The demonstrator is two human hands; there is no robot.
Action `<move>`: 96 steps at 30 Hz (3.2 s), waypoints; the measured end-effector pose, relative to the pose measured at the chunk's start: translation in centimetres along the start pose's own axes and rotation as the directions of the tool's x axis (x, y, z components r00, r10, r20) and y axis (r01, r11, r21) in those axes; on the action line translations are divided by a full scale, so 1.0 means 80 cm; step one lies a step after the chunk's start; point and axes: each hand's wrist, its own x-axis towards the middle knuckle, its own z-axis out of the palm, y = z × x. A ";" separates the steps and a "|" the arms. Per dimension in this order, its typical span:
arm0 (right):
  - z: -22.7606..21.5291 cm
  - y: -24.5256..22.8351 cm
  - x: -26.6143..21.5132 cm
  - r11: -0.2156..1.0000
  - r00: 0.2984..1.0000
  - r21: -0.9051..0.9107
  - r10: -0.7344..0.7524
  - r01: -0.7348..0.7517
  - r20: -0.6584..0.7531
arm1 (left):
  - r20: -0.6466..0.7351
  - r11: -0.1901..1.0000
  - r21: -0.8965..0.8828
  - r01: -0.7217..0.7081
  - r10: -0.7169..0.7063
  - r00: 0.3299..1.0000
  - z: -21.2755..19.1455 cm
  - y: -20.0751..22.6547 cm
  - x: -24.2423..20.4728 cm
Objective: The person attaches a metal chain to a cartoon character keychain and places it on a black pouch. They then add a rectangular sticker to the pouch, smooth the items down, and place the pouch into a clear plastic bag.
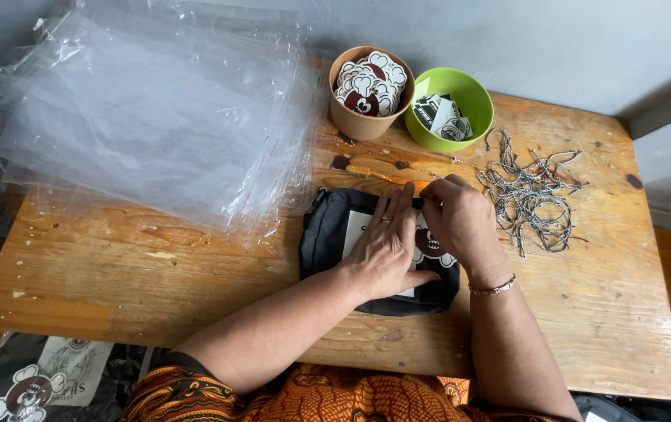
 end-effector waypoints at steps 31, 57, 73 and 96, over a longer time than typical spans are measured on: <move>0.050 0.056 0.238 0.902 0.927 -0.300 0.358 -0.311 0.114 | 0.188 0.930 0.364 0.056 -0.132 0.973 0.003 0.017 -0.004; 0.058 0.049 0.246 0.854 0.868 -0.157 0.493 -0.497 -0.063 | -0.077 0.949 0.314 0.017 0.008 0.997 0.001 0.015 -0.011; -0.046 0.003 0.134 0.288 0.914 0.913 0.369 -0.287 0.171 | -0.255 0.988 0.139 0.068 -0.030 0.966 -0.017 0.003 0.003; -0.059 -0.004 -0.019 0.563 0.934 0.795 -0.107 -0.226 0.342 | -0.130 0.620 -0.783 0.053 -0.246 0.960 -0.032 -0.024 0.026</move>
